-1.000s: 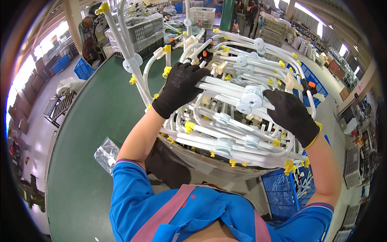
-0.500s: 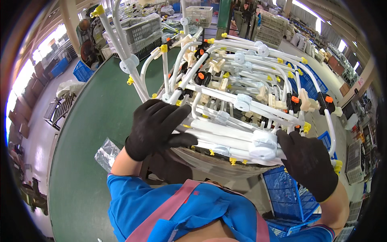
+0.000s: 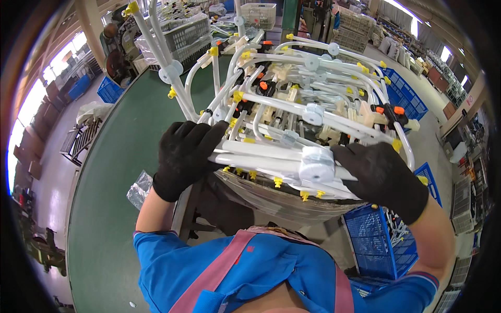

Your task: The person repeatedly picks white plastic irrigation pipes and small blue components, inserts the components into the pipe ends, and places the assembled units into a blue crate. The person also moves a large assembled irrigation frame and places it into a cardboard box.

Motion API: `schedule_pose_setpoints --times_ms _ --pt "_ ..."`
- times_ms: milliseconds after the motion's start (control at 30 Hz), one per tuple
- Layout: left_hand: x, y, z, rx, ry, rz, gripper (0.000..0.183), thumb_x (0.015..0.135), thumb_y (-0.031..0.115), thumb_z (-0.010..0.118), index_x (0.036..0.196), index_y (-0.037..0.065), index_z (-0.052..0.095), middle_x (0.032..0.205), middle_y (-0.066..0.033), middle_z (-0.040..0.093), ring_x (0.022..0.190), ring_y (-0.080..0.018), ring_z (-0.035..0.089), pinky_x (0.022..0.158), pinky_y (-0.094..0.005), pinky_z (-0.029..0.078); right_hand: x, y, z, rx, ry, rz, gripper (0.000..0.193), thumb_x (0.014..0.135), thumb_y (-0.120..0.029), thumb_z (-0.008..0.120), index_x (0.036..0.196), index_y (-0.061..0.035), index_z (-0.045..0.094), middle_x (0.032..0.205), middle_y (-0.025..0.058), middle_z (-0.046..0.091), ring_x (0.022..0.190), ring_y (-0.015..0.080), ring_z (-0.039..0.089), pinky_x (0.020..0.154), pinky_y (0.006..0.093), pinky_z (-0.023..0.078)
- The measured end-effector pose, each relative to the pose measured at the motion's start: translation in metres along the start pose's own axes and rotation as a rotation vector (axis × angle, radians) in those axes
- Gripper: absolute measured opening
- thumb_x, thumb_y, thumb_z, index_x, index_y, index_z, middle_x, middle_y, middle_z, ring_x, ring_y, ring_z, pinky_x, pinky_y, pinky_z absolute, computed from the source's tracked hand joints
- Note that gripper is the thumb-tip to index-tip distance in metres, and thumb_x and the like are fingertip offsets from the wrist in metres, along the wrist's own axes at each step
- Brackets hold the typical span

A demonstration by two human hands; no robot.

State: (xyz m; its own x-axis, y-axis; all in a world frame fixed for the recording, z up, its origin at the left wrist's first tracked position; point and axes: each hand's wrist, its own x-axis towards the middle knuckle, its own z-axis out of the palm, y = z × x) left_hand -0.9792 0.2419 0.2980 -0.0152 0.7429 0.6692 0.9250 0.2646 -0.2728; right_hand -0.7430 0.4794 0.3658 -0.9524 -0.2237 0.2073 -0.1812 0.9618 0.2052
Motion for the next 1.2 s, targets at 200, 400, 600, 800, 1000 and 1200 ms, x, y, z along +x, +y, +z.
schedule_pose_setpoints --times_ms 200,400,600,800,1000,1200 --pt "-0.031 0.007 0.045 -0.141 -0.155 -0.019 0.061 0.062 0.032 0.077 0.117 0.011 0.060 0.095 -0.0065 0.063 0.087 -0.0259 0.061 0.078 -0.0396 0.048 -0.011 0.005 0.049 0.002 -0.064 0.098 0.036 0.077 -0.039 0.069 0.100 -0.0130 0.060 0.082 0.0071 0.060 0.081 0.0243 0.063 0.066 0.0416 0.047" --pt "-0.051 0.028 0.070 -0.189 -0.164 -0.055 0.061 0.065 0.020 0.074 0.123 0.010 0.057 0.117 -0.0104 0.060 0.107 -0.0299 0.057 0.092 -0.0422 0.044 -0.027 -0.015 0.065 -0.292 0.004 0.120 0.038 0.075 -0.036 0.069 0.103 -0.0129 0.058 0.085 0.0042 0.060 0.081 0.0225 0.063 0.064 0.0388 0.047" --pt "-0.043 0.049 0.073 -0.290 -0.139 -0.103 0.056 0.068 0.014 0.071 0.122 0.009 0.056 0.101 -0.0142 0.064 0.090 -0.0290 0.063 0.079 -0.0426 0.048 -0.056 -0.005 0.064 -0.203 0.030 0.277 0.026 0.073 -0.022 0.070 0.093 -0.0113 0.059 0.081 0.0054 0.061 0.075 0.0219 0.063 0.063 0.0377 0.049" --pt "-0.004 0.035 0.041 -0.789 -0.623 -0.146 0.052 0.069 0.024 0.081 0.114 0.008 0.062 0.090 -0.0172 0.067 0.085 -0.0335 0.065 0.075 -0.0398 0.050 -0.068 0.007 0.050 -0.262 0.102 0.239 0.022 0.072 -0.016 0.067 0.091 -0.0117 0.059 0.081 0.0045 0.060 0.077 0.0210 0.063 0.065 0.0372 0.049" --pt "0.002 0.047 0.016 -0.594 -0.393 -0.060 0.047 0.071 0.016 0.075 0.115 0.007 0.060 0.089 -0.0196 0.066 0.081 -0.0377 0.064 0.073 -0.0406 0.051 -0.075 0.006 0.016 -0.500 0.246 0.189 0.024 0.069 -0.011 0.066 0.093 -0.0128 0.059 0.074 0.0022 0.055 0.070 0.0199 0.060 0.060 0.0350 0.047" --pt "-0.009 0.090 0.016 -0.643 -0.173 -0.109 0.046 0.070 0.014 0.076 0.112 0.007 0.060 0.087 -0.0174 0.066 0.079 -0.0364 0.064 0.069 -0.0404 0.052 -0.110 -0.019 -0.018 -0.736 0.533 0.285 0.048 0.079 -0.019 0.066 0.125 -0.0138 0.056 0.111 0.0085 0.058 0.108 0.0238 0.055 0.091 0.0422 0.046"
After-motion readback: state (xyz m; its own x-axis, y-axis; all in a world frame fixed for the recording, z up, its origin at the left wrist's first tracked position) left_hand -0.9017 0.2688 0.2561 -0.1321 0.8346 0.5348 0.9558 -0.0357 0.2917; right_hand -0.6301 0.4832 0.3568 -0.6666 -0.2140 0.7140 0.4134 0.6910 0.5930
